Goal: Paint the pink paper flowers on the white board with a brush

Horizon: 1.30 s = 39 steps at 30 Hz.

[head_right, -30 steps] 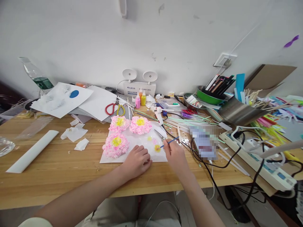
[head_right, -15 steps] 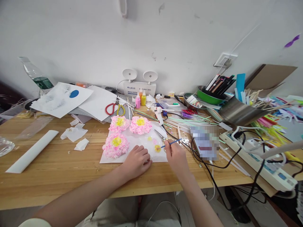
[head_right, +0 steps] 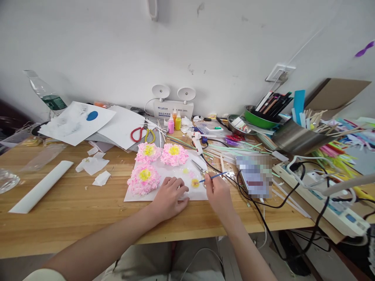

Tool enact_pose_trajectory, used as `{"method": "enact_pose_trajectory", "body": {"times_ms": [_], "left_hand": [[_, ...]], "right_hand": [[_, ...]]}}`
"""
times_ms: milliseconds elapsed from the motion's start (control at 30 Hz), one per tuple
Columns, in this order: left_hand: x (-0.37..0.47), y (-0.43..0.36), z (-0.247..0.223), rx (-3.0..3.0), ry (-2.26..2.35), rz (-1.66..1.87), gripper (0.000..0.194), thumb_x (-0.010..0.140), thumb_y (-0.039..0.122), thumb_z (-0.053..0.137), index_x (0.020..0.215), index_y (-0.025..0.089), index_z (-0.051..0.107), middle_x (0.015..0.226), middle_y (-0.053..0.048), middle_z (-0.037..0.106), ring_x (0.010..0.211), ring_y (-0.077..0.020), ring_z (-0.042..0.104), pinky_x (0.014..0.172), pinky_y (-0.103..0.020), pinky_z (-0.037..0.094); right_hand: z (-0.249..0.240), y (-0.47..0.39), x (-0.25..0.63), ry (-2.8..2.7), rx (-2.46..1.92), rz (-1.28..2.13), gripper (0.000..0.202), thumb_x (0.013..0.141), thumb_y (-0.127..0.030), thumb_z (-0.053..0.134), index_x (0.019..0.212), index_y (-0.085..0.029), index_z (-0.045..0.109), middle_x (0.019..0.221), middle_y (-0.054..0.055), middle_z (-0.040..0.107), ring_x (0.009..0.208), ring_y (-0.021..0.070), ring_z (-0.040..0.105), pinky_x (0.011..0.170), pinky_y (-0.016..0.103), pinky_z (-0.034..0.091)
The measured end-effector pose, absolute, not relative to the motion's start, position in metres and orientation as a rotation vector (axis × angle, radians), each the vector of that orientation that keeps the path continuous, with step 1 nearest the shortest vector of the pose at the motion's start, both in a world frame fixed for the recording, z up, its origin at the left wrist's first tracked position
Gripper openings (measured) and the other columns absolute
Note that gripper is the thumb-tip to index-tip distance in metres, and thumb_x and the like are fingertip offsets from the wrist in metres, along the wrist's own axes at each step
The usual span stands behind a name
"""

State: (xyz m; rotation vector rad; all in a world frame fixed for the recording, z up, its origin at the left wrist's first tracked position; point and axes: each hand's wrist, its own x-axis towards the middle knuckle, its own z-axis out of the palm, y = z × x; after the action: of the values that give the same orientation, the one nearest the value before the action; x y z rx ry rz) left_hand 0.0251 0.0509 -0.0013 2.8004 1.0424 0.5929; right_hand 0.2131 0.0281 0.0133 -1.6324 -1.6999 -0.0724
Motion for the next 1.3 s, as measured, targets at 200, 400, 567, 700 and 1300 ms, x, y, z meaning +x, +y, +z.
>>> {"method": "enact_pose_trajectory", "body": {"times_ms": [200, 400, 567, 700, 1300], "left_hand": [[0.0253, 0.0492, 0.0006, 2.73, 1.093, 0.61, 0.024, 0.079, 0.031, 0.054, 0.1, 0.02, 0.053, 0.108, -0.005, 0.056, 0.1, -0.0212, 0.049, 0.087, -0.041, 0.033], [0.0253, 0.0486, 0.0029, 2.673, 1.167, 0.591, 0.04, 0.078, 0.034, 0.054, 0.113, 0.019, 0.046, 0.122, -0.008, 0.053, 0.111, -0.0245, 0.046, 0.091, -0.046, 0.031], [0.0258, 0.0498, 0.0016, 2.674, 1.172, 0.542, 0.038, 0.078, 0.036, 0.054, 0.111, 0.018, 0.048, 0.115, -0.008, 0.057, 0.108, -0.0241, 0.048, 0.091, -0.045, 0.033], [0.0264, 0.05, 0.0013, 2.677, 1.182, 0.536, 0.039, 0.078, 0.036, 0.054, 0.111, 0.018, 0.048, 0.114, -0.007, 0.057, 0.107, -0.0236, 0.048, 0.091, -0.045, 0.033], [0.0266, 0.0491, 0.0014, 2.641, 1.188, 0.518, 0.036, 0.079, 0.035, 0.052, 0.111, 0.018, 0.048, 0.116, -0.007, 0.057, 0.109, -0.0239, 0.047, 0.092, -0.047, 0.031]], "right_hand": [[0.0093, 0.028, 0.214, -1.683, -1.649, -0.106, 0.031, 0.091, -0.037, 0.036, 0.076, -0.02, 0.056, 0.061, 0.005, 0.065, 0.057, 0.0178, 0.059, 0.056, 0.028, 0.041], [0.0147, 0.0268, 0.2173, -1.602, -1.681, -0.097, 0.035, 0.091, -0.04, 0.036, 0.072, -0.019, 0.056, 0.059, 0.005, 0.066, 0.056, 0.018, 0.06, 0.055, 0.028, 0.04], [0.0154, 0.0267, 0.2169, -1.626, -1.682, -0.058, 0.037, 0.091, -0.044, 0.035, 0.073, -0.02, 0.056, 0.059, 0.005, 0.066, 0.055, 0.0181, 0.06, 0.054, 0.028, 0.041], [0.0129, 0.0269, 0.2152, -1.641, -1.664, -0.032, 0.035, 0.091, -0.043, 0.036, 0.074, -0.02, 0.056, 0.06, 0.005, 0.066, 0.055, 0.0178, 0.06, 0.053, 0.028, 0.041], [0.0116, 0.0287, 0.2158, -1.705, -1.65, -0.037, 0.031, 0.092, -0.039, 0.036, 0.075, -0.02, 0.055, 0.061, 0.005, 0.065, 0.057, 0.0179, 0.06, 0.056, 0.028, 0.041]]}}
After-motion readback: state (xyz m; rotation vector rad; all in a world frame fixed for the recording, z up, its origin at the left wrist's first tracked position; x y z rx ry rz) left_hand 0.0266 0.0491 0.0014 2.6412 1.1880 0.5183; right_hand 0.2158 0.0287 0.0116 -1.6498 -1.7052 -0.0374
